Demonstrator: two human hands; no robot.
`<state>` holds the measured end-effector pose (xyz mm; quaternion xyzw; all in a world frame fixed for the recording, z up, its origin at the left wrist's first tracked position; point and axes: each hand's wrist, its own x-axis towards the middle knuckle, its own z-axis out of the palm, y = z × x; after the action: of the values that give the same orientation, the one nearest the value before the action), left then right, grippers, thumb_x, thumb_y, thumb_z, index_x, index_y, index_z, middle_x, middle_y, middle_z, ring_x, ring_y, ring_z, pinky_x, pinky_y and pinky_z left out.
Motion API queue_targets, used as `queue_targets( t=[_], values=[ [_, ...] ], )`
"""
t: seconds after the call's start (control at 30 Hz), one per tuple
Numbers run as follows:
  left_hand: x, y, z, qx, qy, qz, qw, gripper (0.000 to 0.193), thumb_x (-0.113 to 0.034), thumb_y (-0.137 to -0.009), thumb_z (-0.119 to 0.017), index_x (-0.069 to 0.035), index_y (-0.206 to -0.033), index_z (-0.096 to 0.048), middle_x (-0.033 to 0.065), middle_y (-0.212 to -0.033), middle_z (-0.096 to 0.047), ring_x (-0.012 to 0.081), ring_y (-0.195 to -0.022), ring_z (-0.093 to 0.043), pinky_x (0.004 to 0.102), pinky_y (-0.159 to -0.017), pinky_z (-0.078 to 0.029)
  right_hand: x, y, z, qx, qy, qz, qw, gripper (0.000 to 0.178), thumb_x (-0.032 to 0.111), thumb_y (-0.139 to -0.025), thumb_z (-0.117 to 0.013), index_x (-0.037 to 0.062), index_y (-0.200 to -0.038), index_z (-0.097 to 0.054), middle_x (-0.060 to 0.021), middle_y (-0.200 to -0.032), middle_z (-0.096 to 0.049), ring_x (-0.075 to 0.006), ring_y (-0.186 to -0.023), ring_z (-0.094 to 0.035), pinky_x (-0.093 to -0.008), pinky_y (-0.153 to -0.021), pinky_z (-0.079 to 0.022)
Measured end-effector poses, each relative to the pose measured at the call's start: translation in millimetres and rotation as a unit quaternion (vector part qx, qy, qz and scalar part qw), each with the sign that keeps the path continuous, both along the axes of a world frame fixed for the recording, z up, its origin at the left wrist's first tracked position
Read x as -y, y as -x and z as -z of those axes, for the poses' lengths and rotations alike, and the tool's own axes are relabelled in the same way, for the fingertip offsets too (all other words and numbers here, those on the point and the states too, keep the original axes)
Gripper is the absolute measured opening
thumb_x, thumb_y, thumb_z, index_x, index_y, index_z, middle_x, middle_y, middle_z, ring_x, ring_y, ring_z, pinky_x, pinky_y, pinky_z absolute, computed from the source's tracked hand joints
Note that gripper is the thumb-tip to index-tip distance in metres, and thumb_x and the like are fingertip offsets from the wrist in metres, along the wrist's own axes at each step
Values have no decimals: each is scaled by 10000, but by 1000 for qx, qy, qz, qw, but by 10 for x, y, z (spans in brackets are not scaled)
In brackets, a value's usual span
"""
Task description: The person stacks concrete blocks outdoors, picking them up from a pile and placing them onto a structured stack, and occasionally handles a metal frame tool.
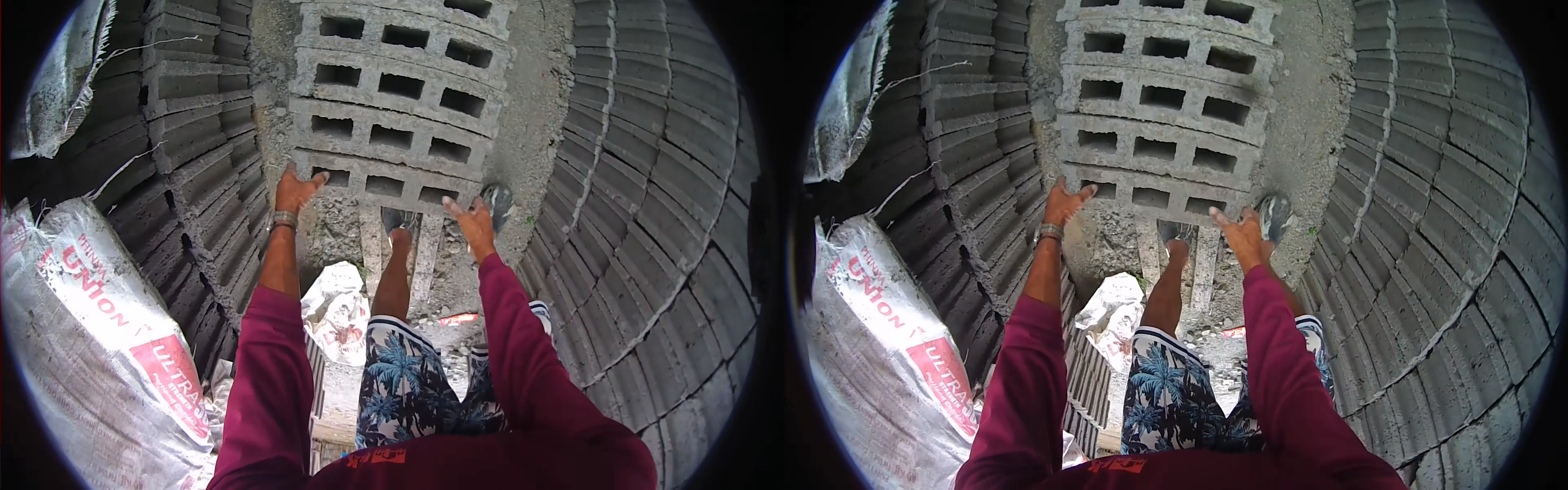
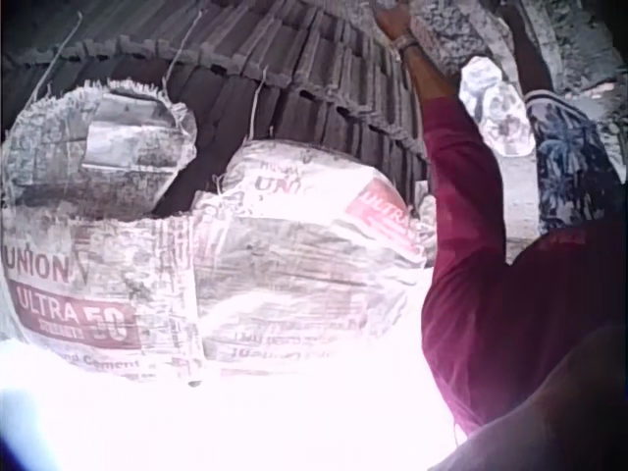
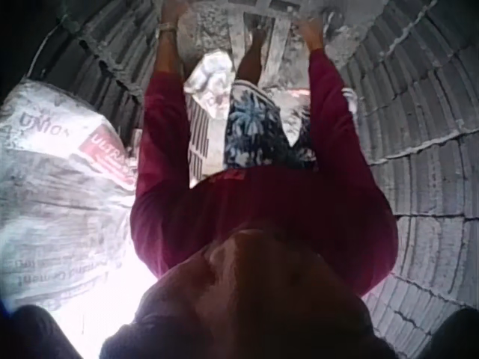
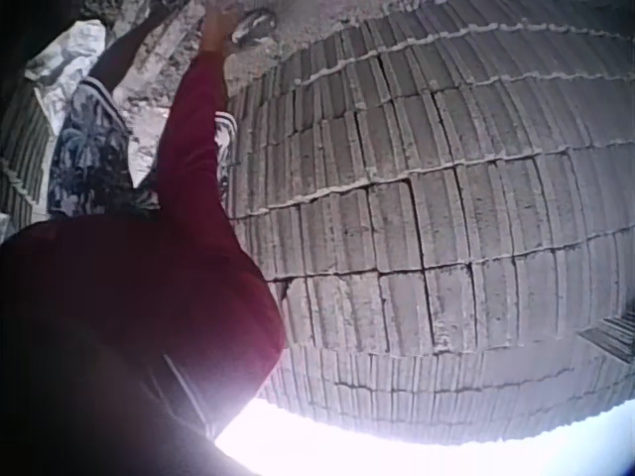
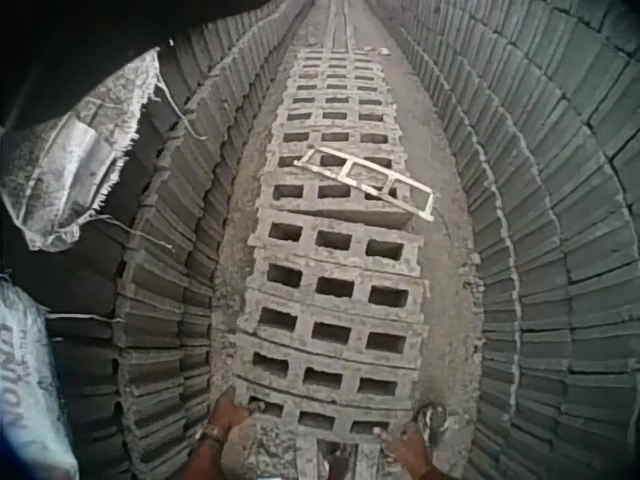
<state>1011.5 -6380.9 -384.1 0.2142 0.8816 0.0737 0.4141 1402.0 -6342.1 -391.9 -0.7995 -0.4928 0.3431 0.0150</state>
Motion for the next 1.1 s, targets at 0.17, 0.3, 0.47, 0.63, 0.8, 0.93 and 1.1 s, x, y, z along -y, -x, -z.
queue_targets(
  t=[0.17,0.3,0.47,0.63,0.8,0.93,1.1],
  values=[
    [-87,122,199,-28,68,53,996,625,-361,-638,-816,104,-1025,-658,284,-939,-691,389,-931,-687,403,-824,-528,-290,118,0,-111,139,74,981,574,435,-649,-858,-73,-764,-615,-174,-757,-655,-260,-737,-622,-412,-715,-500],
    [214,450,41,-128,-17,74,989,471,-317,-637,-780,84,-859,-675,292,-862,-687,400,-850,-689,447,-769,-525,-223,373,-126,-143,97,56,983,481,352,-647,-840,-56,-701,-591,-177,-712,-645,-253,-704,-618,-413,-687,-501],
    [533,-441,-998,-212,19,90,973,524,-335,-604,-788,90,-891,-679,303,-908,-681,457,-886,-657,484,-824,-515,-164,-229,-552,-120,105,52,986,453,319,-642,-828,-66,-707,-599,-210,-737,-658,-289,-718,-645,-424,-688,-508],
    [1015,-1062,-2251,-171,5,86,981,485,-337,-565,-773,91,-741,-629,322,-823,-648,478,-795,-627,535,-760,-477,610,-939,-1700,-115,121,48,985,458,344,-657,-801,-55,-696,-581,-155,-649,-611,-241,-644,-615,-425,-589,-487],
    [1292,-1362,-3762,-131,-119,114,978,481,-293,-596,-770,103,-783,-571,256,-793,-628,407,-747,-597,479,-746,-480,870,-1363,-3809,-63,56,21,996,503,390,-649,-796,-57,-606,-570,-211,-568,-545,-306,-550,-571,-460,-537,-430],
    [1286,-1684,-4994,-110,-134,186,967,263,-251,-749,-686,-23,-867,-631,223,-867,-644,384,-822,-596,502,-785,-449,1326,-1582,-4719,-59,99,73,991,513,415,-648,-787,-66,-656,-610,-258,-691,-641,-373,-670,-662,-465,-624,-496],
    [1517,-1968,-5771,-115,-22,69,991,145,-200,-896,-601,-127,-976,-698,208,-971,-665,372,-905,-604,516,-827,-433,1793,-1889,-5317,-87,39,112,989,539,433,-652,-789,-82,-726,-646,-252,-775,-683,-384,-746,-690,-457,-678,-529]
  ],
)
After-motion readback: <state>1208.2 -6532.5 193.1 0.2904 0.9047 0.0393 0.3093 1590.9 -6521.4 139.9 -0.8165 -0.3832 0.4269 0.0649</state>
